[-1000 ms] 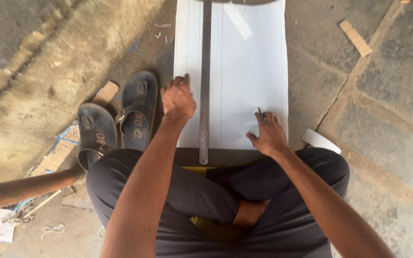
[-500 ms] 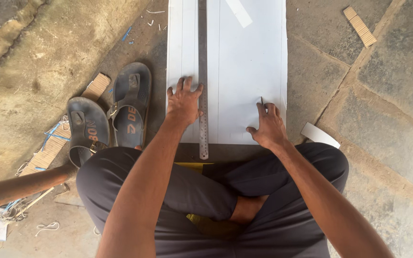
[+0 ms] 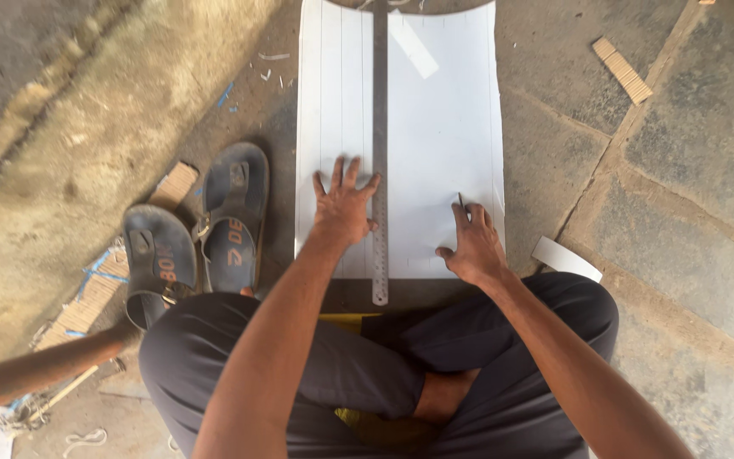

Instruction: The person uses a ruler and a utility knife to cut straight lines on a large white sheet. They repeatedly reposition the ruler and score the sheet along its length, creating multiple parallel cuts.

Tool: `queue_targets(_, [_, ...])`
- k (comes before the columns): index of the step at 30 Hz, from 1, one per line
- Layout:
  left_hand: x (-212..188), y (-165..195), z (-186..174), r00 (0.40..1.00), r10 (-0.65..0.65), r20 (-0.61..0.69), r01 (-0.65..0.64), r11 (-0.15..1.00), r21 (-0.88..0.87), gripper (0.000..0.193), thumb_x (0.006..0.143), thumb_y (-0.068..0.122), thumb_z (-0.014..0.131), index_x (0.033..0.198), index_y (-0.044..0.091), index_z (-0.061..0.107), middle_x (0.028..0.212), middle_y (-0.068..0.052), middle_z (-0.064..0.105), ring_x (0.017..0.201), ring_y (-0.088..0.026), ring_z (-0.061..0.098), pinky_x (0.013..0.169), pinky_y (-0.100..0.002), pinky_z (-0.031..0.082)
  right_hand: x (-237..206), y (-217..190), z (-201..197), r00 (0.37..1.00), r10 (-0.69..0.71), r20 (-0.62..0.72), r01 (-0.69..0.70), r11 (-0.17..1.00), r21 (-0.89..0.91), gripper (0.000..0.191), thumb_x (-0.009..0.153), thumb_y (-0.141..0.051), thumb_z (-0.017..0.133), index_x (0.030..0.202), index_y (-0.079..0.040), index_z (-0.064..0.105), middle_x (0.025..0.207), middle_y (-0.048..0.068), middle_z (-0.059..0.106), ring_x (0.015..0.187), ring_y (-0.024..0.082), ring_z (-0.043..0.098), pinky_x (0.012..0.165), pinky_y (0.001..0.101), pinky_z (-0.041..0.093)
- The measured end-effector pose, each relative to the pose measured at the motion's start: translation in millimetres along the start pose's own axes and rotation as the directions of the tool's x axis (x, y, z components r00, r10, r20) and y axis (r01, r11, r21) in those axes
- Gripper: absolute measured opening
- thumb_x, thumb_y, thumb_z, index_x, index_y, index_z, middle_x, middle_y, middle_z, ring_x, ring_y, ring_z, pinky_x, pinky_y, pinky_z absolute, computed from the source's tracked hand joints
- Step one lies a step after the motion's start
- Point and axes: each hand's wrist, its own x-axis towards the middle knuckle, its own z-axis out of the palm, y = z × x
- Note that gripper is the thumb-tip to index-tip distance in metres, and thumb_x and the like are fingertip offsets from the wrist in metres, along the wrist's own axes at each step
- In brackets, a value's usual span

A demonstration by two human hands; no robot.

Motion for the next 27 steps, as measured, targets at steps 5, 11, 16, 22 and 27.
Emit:
queue_targets(5, [19, 5, 17, 0.998, 0.048, -0.05, -0.05, 0.998, -0.043, 0.097, 0.078, 0.055, 0.079, 0.157, 0.037, 0.027, 0.17, -0.007, 0.003, 0.155, -0.034, -0.003, 0.118, -0.072, 0.006, 4, 6, 4, 1.0, 0.025, 0.018, -0.025, 1.0, 0.008, 0.091, 0.082, -0.032, 0.082, 0.153, -0.004, 0.031, 0.152, 0.018, 0.034, 0.142, 0.036, 0.037, 0.118, 0.047, 0.039])
queue_targets(11, [18, 1, 2, 0.993, 0.08, -0.091, -0.086, 0.994, -0.07, 0.1, 0.075, 0.058, 0.08, 0.158, 0.035, 0.029, 0.169, -0.012, 0.007, 0.156, -0.036, -0.002, 0.115, -0.08, 0.004, 13, -5, -5, 1.0, 0.0, -0.003, 0.0, 0.999, 0.041, 0.096, 0.081, -0.031, 0.083, 0.155, -0.008, 0.026, 0.155, 0.016, 0.032, 0.143, 0.034, 0.039, 0.12, 0.0421, 0.041])
queue_targets(16, [6, 5, -13, 0.999, 0.046, -0.012, -0.047, 0.991, -0.123, 0.098, 0.081, 0.054, 0.077, 0.16, 0.037, 0.022, 0.172, -0.009, -0.005, 0.156, -0.035, -0.006, 0.119, -0.074, 0.005, 16, 0, -10, 0.992, 0.072, 0.103, -0.076, 0.997, 0.033, 0.102, 0.08, -0.032, 0.087, 0.156, -0.008, 0.024, 0.158, 0.013, 0.025, 0.141, 0.032, 0.046, 0.115, 0.0394, 0.049])
queue_targets(22, [7, 8, -17, 0.999, 0.035, 0.039, -0.031, 0.994, -0.103, 0.1, 0.082, 0.056, 0.076, 0.162, 0.036, 0.019, 0.171, -0.01, -0.006, 0.156, -0.036, -0.005, 0.119, -0.074, 0.009, 30, 14, 2, 0.999, 0.037, 0.032, -0.038, 0.998, 0.04, 0.105, 0.076, -0.036, 0.089, 0.155, -0.01, 0.025, 0.158, 0.012, 0.025, 0.14, 0.032, 0.045, 0.115, 0.0403, 0.046])
queue_targets(27, [-16, 25, -50, 0.971, 0.057, -0.231, -0.144, 0.914, -0.38, 0.083, 0.086, 0.051, 0.073, 0.157, 0.026, 0.038, 0.162, -0.013, 0.033, 0.151, -0.031, 0.026, 0.12, -0.064, 0.024, 43, 39, 19, 0.995, 0.1, -0.016, -0.098, 0.99, 0.098, 0.091, 0.083, -0.047, 0.077, 0.155, -0.013, 0.033, 0.157, 0.011, 0.032, 0.138, 0.03, 0.05, 0.112, 0.0428, 0.05])
